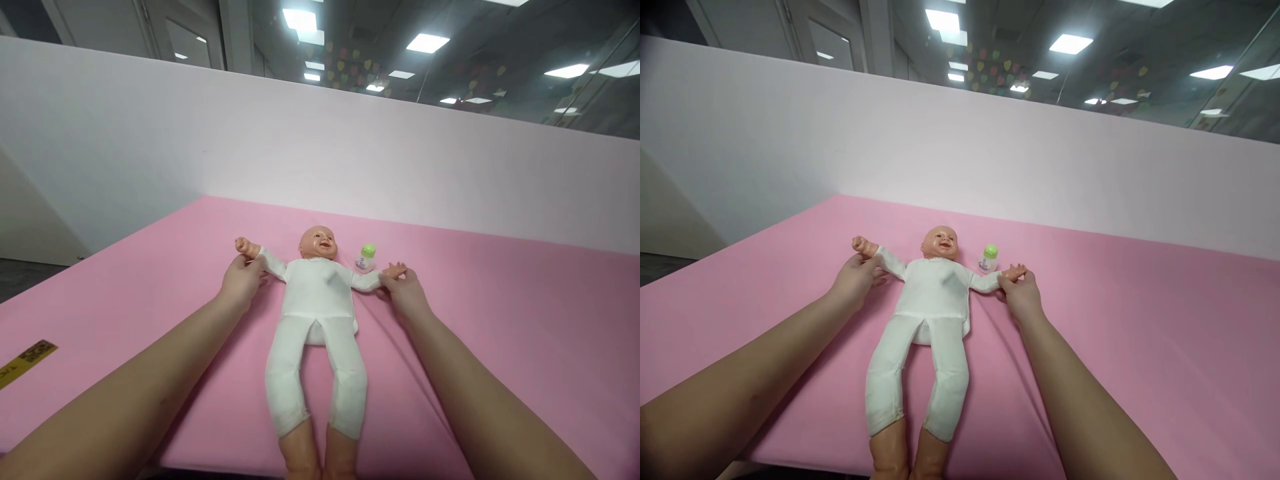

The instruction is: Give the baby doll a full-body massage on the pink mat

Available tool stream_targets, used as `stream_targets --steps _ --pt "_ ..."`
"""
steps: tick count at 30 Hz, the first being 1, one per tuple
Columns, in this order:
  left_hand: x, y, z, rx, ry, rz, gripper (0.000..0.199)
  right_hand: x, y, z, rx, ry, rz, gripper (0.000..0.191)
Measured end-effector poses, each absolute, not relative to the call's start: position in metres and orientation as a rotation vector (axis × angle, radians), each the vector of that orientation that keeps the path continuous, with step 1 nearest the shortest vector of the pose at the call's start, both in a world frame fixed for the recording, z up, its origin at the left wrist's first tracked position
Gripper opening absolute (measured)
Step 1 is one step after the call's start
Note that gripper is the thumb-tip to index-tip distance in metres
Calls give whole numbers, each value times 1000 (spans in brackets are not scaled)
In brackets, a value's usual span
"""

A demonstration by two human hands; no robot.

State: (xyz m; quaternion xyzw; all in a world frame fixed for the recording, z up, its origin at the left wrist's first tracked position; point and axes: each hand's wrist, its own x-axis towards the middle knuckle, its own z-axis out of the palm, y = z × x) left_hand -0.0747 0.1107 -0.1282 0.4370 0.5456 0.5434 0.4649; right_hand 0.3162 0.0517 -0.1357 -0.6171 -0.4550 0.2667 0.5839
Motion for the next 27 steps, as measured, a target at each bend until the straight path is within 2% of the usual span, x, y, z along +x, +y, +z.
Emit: stream_targets --steps 2,3,6,8,13,17,21,24,27 --pt "-68 101 -124 1351 1415 1330 37 298 41 -125 -1490 -1180 449 75" --pt "-65 96 -122 1484 1437 1310 37 287 35 -119 -1497 -1288 395 74" --pt "-56 81 -114 1810 1422 1225 37 256 20 -105 -1437 -1668 302 42" --pt "-53 74 -110 2000 1415 1158 40 243 15 -101 -1359 -1936 208 33" --pt "-50 68 -106 2483 1415 909 40 243 16 -107 -1243 -2181 -41 43" --pt "-50 68 -106 2728 1350 731 38 244 18 -110 -1208 -2235 -85 41" --pt "-53 68 -103 2600 1349 802 38 240 16 -102 -1257 -2175 -16 32" --pt "-59 73 -105 2275 1363 953 42 248 18 -99 -1395 -1904 197 23" --pt "-67 86 -111 1832 1352 1121 39 269 28 -106 -1437 -1484 446 36"
